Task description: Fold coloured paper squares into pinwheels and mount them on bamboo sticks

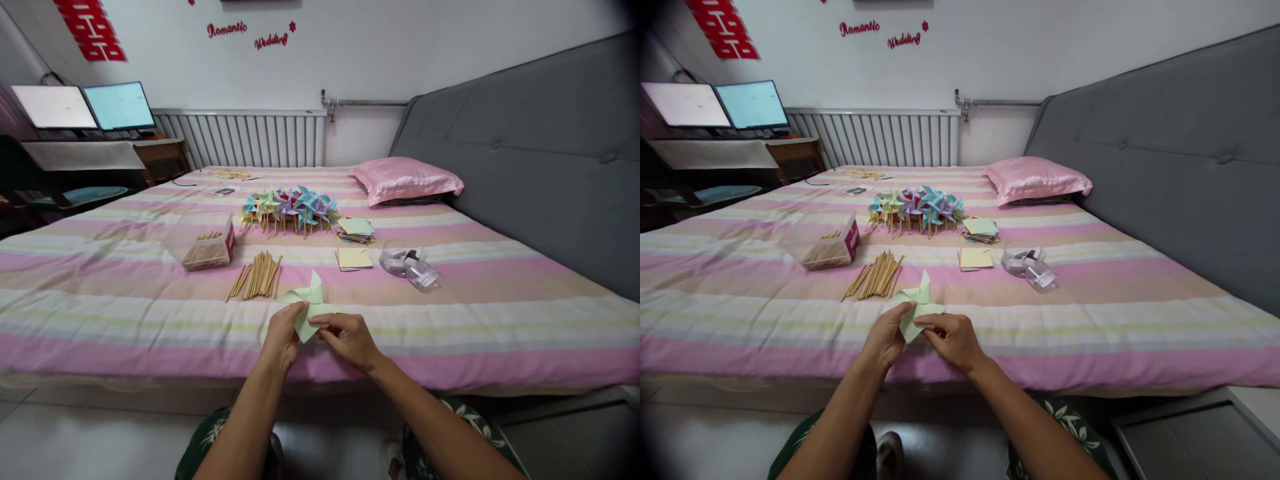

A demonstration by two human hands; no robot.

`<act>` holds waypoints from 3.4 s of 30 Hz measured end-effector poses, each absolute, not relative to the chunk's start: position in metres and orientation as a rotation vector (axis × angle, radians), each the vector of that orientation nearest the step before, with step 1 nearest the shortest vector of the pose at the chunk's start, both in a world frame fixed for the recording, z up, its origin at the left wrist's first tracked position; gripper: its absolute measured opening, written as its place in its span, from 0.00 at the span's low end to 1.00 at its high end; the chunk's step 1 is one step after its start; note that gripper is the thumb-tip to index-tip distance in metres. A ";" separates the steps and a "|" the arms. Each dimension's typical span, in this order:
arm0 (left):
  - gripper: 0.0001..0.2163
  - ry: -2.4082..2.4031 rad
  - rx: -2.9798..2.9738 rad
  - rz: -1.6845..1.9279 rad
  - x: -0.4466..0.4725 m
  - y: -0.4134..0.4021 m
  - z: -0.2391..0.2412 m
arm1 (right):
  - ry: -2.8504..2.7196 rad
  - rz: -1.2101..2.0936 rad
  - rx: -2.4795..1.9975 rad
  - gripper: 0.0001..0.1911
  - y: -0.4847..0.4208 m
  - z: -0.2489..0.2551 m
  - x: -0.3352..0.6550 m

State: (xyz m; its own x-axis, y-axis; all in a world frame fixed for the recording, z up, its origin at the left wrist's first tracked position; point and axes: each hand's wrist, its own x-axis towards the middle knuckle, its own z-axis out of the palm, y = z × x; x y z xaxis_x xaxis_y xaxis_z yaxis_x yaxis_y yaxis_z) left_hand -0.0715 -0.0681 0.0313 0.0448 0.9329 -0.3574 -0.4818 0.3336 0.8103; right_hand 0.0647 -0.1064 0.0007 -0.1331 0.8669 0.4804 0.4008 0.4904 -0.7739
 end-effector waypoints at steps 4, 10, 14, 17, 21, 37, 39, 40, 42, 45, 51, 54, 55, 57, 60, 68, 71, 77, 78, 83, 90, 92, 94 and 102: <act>0.11 1.017 0.573 1.162 -0.069 -0.070 0.031 | -1.660 0.587 -1.092 0.09 -0.104 0.002 0.064; 0.11 1.019 0.620 1.183 -0.068 -0.072 0.034 | -1.420 0.823 -1.028 0.07 -0.104 0.007 0.059; 0.12 1.055 0.639 1.197 -0.066 -0.074 0.034 | -1.301 0.926 -1.008 0.09 -0.104 0.008 0.056; 0.13 1.078 0.643 1.215 -0.063 -0.075 0.033 | -1.256 0.961 -0.999 0.10 -0.104 0.009 0.055; 0.14 1.096 0.640 1.231 -0.061 -0.075 0.034 | -1.186 0.969 -1.033 0.12 -0.104 0.010 0.054; 0.13 1.166 0.732 1.261 -0.059 -0.074 0.028 | -1.169 0.590 -1.263 0.09 -0.102 0.011 0.050; 0.13 1.179 0.773 1.282 -0.060 -0.072 0.023 | -1.166 0.598 -1.280 0.10 -0.101 0.011 0.050; 0.13 1.182 0.788 1.296 -0.060 -0.071 0.022 | -1.165 0.602 -1.288 0.10 -0.101 0.011 0.049; 0.13 1.180 0.811 1.317 -0.060 -0.070 0.021 | -1.160 0.601 -1.297 0.10 -0.100 0.011 0.049; 0.13 1.184 0.846 1.330 -0.059 -0.071 0.022 | -1.151 0.593 -1.299 0.10 -0.100 0.011 0.050; 0.11 1.206 0.861 1.329 -0.060 -0.073 0.024 | -1.146 0.592 -1.308 0.10 -0.099 0.010 0.051; 0.12 1.210 0.879 1.325 -0.061 -0.072 0.021 | -1.160 0.590 -1.311 0.10 -0.098 0.010 0.051; 0.12 1.208 0.886 1.325 -0.061 -0.072 0.020 | -1.162 0.592 -1.314 0.10 -0.098 0.010 0.051; 0.12 1.208 0.891 1.323 -0.061 -0.072 0.020 | -1.163 0.601 -1.318 0.10 -0.097 0.010 0.051; 0.12 1.212 0.875 1.320 -0.060 -0.073 0.022 | -1.170 0.601 -1.319 0.10 -0.098 0.011 0.052; 0.10 1.224 0.905 1.307 -0.060 -0.074 0.025 | -1.201 0.615 -1.292 0.10 -0.099 0.011 0.055; 0.11 1.235 0.927 1.319 -0.060 -0.073 0.022 | -1.234 0.638 -1.268 0.09 -0.101 0.011 0.055; 0.11 1.232 0.901 1.331 -0.061 -0.070 0.023 | -1.208 0.572 -1.281 0.13 -0.098 0.013 0.075; 0.10 1.224 0.889 1.328 -0.061 -0.070 0.024 | -1.173 0.540 -1.313 0.13 -0.095 0.012 0.084; 0.11 1.232 0.851 1.322 -0.064 -0.069 0.027 | -0.992 0.289 -1.687 0.10 -0.084 0.009 0.154; 0.10 1.310 0.850 1.309 -0.062 -0.068 0.034 | -0.785 0.027 -2.059 0.15 -0.093 0.001 0.250; 0.10 1.320 0.850 1.311 -0.059 -0.069 0.036 | -0.823 0.004 -2.113 0.16 -0.093 -0.005 0.264; 0.10 1.321 0.842 1.315 -0.056 -0.069 0.036 | -0.898 0.011 -2.139 0.16 -0.090 -0.011 0.275; 0.11 1.274 0.877 1.300 -0.051 -0.062 0.021 | -1.076 0.052 -2.304 0.16 -0.072 -0.022 0.289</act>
State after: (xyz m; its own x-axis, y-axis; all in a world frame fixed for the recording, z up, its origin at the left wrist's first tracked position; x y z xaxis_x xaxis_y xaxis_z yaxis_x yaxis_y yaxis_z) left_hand -0.0514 -0.0623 0.0214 -0.1642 0.9722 -0.1672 -0.1863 0.1359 0.9731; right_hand 0.2887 -0.0718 -0.0218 0.6724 0.7113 0.2048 0.6884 -0.4993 -0.5260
